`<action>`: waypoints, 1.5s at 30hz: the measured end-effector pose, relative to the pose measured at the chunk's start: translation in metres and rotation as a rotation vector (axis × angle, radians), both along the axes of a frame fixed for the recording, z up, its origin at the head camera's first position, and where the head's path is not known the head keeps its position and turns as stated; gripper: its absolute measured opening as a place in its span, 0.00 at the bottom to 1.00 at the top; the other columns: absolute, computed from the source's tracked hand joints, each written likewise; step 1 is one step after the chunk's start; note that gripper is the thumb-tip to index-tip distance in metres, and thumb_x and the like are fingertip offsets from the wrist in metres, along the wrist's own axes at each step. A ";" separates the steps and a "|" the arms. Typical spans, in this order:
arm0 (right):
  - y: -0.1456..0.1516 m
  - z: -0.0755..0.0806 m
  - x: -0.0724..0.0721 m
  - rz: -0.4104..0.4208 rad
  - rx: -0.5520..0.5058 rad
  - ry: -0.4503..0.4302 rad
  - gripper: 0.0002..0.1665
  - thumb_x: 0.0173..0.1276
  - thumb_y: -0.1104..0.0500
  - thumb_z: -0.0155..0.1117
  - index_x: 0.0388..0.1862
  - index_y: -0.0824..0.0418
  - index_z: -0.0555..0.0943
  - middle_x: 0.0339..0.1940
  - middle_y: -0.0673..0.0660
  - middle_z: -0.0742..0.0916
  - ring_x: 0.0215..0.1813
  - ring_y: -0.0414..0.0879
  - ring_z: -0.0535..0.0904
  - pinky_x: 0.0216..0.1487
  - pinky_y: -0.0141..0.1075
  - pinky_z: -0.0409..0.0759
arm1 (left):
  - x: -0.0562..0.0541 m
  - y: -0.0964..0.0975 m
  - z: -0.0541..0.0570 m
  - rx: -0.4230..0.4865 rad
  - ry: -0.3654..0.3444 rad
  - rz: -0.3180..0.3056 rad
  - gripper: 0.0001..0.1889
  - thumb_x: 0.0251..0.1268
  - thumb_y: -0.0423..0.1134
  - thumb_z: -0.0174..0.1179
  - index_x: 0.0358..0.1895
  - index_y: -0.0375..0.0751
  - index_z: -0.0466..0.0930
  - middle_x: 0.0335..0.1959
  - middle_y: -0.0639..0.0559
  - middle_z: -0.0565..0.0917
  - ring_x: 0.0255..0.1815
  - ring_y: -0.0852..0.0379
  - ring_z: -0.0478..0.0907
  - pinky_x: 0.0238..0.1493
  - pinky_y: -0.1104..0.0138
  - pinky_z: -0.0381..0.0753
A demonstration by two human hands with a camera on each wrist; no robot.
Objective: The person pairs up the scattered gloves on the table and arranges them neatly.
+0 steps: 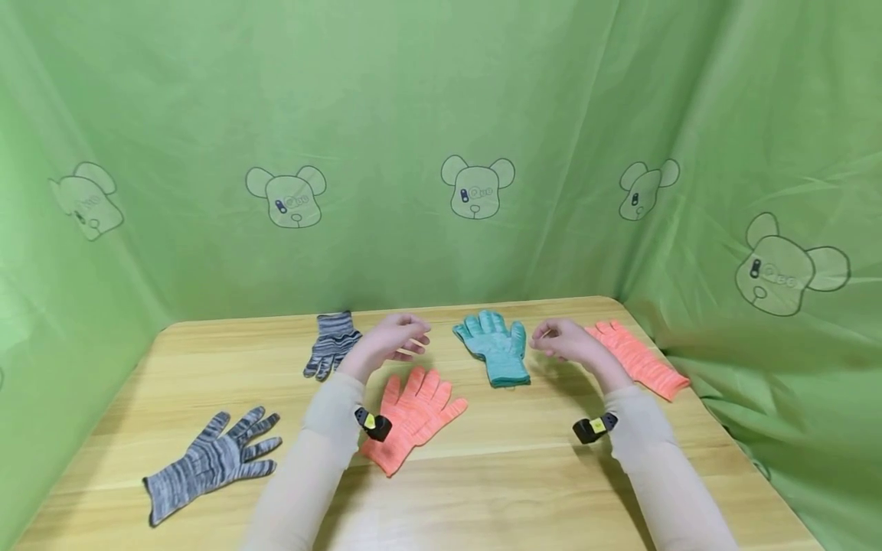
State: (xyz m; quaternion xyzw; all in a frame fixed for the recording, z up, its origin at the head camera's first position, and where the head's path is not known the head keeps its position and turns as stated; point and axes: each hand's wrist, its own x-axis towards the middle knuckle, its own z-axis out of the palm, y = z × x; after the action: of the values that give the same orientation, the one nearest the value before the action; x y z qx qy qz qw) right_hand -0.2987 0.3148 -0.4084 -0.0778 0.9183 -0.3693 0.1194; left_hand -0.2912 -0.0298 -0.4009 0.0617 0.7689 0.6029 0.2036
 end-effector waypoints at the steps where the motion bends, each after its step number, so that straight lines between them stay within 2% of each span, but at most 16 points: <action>1: 0.001 0.000 0.001 0.003 -0.002 0.003 0.22 0.71 0.53 0.59 0.53 0.70 0.74 0.41 0.61 0.81 0.42 0.53 0.78 0.36 0.40 0.79 | 0.002 -0.002 0.001 0.000 0.007 -0.004 0.19 0.73 0.45 0.53 0.60 0.38 0.73 0.51 0.39 0.81 0.48 0.46 0.82 0.54 0.53 0.81; 6: 0.005 0.000 0.009 0.015 -0.012 0.013 0.24 0.71 0.52 0.59 0.55 0.71 0.73 0.46 0.65 0.82 0.47 0.58 0.79 0.41 0.43 0.80 | 0.014 -0.012 0.007 -0.018 0.049 -0.025 0.20 0.73 0.47 0.52 0.59 0.38 0.73 0.50 0.40 0.82 0.47 0.49 0.82 0.51 0.57 0.83; 10: 0.012 -0.002 0.014 0.017 -0.007 0.022 0.27 0.71 0.51 0.59 0.57 0.71 0.73 0.48 0.64 0.82 0.49 0.59 0.80 0.44 0.44 0.81 | 0.023 -0.020 0.009 -0.038 0.066 -0.035 0.21 0.73 0.48 0.52 0.61 0.37 0.73 0.52 0.40 0.81 0.51 0.46 0.81 0.52 0.57 0.83; 15: 0.021 -0.005 0.019 0.032 -0.008 0.054 0.26 0.72 0.51 0.59 0.58 0.70 0.73 0.50 0.65 0.81 0.50 0.55 0.78 0.47 0.46 0.81 | 0.030 -0.028 0.008 -0.065 0.065 -0.028 0.22 0.73 0.48 0.52 0.62 0.37 0.72 0.56 0.38 0.80 0.57 0.40 0.78 0.56 0.53 0.80; 23: 0.027 -0.005 0.026 0.048 -0.031 0.061 0.28 0.72 0.51 0.59 0.59 0.71 0.72 0.52 0.67 0.80 0.52 0.53 0.77 0.46 0.43 0.81 | 0.046 -0.048 0.005 -0.101 0.097 -0.015 0.21 0.73 0.46 0.52 0.60 0.37 0.74 0.56 0.37 0.80 0.55 0.41 0.78 0.51 0.56 0.81; 29: 0.024 -0.001 0.031 0.058 -0.028 0.077 0.25 0.72 0.54 0.59 0.58 0.71 0.72 0.52 0.67 0.81 0.51 0.54 0.77 0.43 0.36 0.78 | 0.060 -0.072 0.004 -0.130 0.139 0.000 0.21 0.72 0.44 0.53 0.60 0.35 0.73 0.54 0.37 0.81 0.51 0.47 0.80 0.48 0.58 0.82; 32: 0.020 0.001 0.034 0.070 -0.027 0.075 0.26 0.72 0.53 0.58 0.59 0.70 0.72 0.53 0.67 0.81 0.52 0.54 0.77 0.43 0.37 0.78 | 0.066 -0.085 0.004 -0.149 0.154 0.006 0.21 0.72 0.45 0.54 0.60 0.35 0.73 0.53 0.38 0.82 0.50 0.48 0.80 0.46 0.61 0.81; 38: 0.013 0.002 0.036 0.095 -0.033 0.081 0.26 0.71 0.51 0.59 0.59 0.69 0.73 0.52 0.65 0.81 0.52 0.54 0.78 0.44 0.38 0.78 | 0.077 -0.104 0.007 -0.185 0.167 0.003 0.21 0.72 0.46 0.54 0.60 0.35 0.73 0.52 0.41 0.82 0.52 0.45 0.78 0.44 0.64 0.79; 45: 0.002 -0.004 0.037 0.137 -0.051 0.108 0.23 0.70 0.56 0.60 0.57 0.71 0.74 0.50 0.68 0.82 0.51 0.56 0.78 0.46 0.38 0.79 | 0.092 -0.120 0.007 -0.216 0.158 0.037 0.22 0.72 0.46 0.53 0.62 0.35 0.72 0.54 0.39 0.81 0.56 0.41 0.76 0.47 0.61 0.79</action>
State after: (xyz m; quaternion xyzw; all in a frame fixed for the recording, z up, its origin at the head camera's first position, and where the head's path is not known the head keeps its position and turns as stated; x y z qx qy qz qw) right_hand -0.2615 0.3165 -0.4126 -0.1633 0.9062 -0.3790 0.0925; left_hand -0.1996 -0.1499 -0.3943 0.0726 0.8439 0.5138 0.1366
